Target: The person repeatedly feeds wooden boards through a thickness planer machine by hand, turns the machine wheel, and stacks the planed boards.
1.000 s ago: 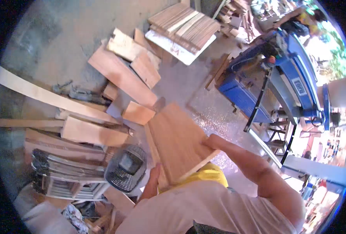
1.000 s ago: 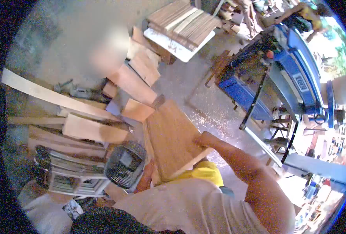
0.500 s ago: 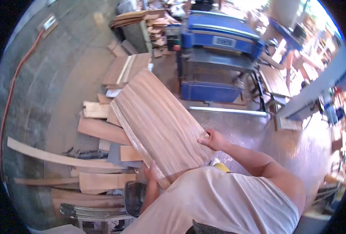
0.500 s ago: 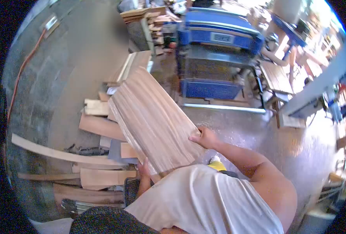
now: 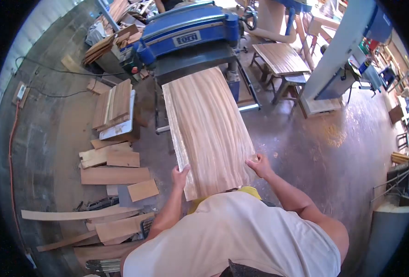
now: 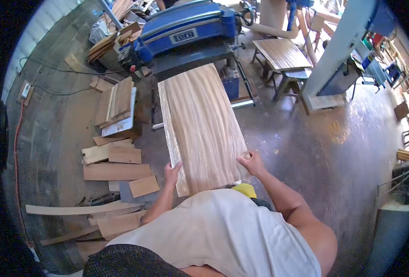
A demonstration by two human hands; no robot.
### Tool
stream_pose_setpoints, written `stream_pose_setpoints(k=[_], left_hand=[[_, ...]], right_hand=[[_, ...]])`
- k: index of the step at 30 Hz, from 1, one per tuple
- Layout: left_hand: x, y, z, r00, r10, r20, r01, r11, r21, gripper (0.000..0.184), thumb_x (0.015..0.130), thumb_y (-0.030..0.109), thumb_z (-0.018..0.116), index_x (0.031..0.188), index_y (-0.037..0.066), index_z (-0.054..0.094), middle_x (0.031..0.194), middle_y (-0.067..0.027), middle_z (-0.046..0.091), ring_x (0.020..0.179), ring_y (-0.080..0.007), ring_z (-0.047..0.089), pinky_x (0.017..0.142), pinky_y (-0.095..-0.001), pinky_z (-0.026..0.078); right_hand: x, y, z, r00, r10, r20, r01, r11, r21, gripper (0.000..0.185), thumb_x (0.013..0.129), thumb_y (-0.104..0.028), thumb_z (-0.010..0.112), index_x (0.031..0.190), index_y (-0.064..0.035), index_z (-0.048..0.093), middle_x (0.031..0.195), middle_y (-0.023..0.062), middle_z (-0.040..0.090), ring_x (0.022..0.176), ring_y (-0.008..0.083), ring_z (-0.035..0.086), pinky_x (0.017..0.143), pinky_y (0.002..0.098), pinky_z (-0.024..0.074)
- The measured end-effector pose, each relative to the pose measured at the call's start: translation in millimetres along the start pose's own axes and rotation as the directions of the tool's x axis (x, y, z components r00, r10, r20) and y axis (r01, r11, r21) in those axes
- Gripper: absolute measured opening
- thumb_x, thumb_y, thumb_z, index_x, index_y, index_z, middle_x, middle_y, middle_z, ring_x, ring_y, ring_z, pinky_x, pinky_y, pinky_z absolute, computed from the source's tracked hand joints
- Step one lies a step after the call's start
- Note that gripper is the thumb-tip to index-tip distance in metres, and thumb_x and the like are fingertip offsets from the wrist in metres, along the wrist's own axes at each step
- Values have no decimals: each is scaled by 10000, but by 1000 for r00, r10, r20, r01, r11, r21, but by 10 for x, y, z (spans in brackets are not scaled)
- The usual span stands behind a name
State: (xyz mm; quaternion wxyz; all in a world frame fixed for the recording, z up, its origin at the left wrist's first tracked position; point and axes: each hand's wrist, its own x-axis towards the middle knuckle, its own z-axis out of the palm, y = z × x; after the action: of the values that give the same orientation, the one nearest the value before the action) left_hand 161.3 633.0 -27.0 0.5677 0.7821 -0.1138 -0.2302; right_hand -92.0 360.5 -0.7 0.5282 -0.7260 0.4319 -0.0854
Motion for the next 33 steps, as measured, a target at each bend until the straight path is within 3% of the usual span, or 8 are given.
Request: stream_pose_setpoints(k=[3,8,13,15,23,28,32,33], left_hand=[[24,53,243,999,-7,35,5,999,35,445,765,329,753,989,-38,640,926,-101,679,827,-155,624,765,-313,485],[234,-47,324,998,-59,-31,66,944,323,589,787,453,698,1053,-63,599,994,-192,666,937,-292,640,819,-373,478],[754,21,444,996,-30,-82,57,939,338,620,795,488,670,1096,-44,569,1059,-218,638,1011,-334,607,867,-402,453],[964,135,490,995,-20,-97,51,945,323,619,794,487,670,1107,-35,558,1056,-212,636,1003,-331,606,872,-407,449],[1398,522,616,933,310,-185,-138,779,611,527,828,415,636,1115,-17,544,1263,-211,490,1215,-371,410,1004,-448,341],[1700,564,597,926,357,-124,-159,664,730,551,843,424,609,1140,-33,534,1314,-223,460,1295,-380,338,1072,-477,257],[1840,641,605,955,284,-82,-127,643,755,556,876,413,556,1197,-38,503,1357,-235,429,1336,-376,300,1094,-494,217],[1847,635,606,958,275,-85,-119,645,755,556,876,413,556,1197,-38,503,1357,-235,429,1336,-376,300,1094,-494,217]], right_hand=[[1,274,-79,999,8,-47,-8,1000,5,568,683,-405,783,991,52,642,933,202,675,854,277,658,767,374,498],[190,435,11,999,26,-40,-22,995,98,555,702,-405,769,978,59,640,908,198,676,820,268,655,747,373,497],[628,195,92,993,4,-122,10,994,113,457,774,-380,711,936,43,651,827,146,677,747,170,625,675,333,481],[846,110,91,995,10,-98,0,995,104,472,764,-393,720,926,44,648,827,150,672,750,189,626,690,343,485],[1523,-233,114,983,-81,-165,104,986,134,501,756,-416,730,899,56,641,809,155,665,734,207,623,691,354,487],[1723,-464,17,995,19,-99,-16,999,28,530,750,-441,725,928,52,643,858,188,672,775,245,644,726,358,489],[1837,-666,19,988,-45,-149,39,998,-41,553,762,-472,697,958,43,642,863,203,672,773,308,648,745,402,493],[1769,-884,-21,990,39,-139,-75,960,-270,565,770,-476,683,984,45,633,943,218,655,855,334,632,791,418,482]])
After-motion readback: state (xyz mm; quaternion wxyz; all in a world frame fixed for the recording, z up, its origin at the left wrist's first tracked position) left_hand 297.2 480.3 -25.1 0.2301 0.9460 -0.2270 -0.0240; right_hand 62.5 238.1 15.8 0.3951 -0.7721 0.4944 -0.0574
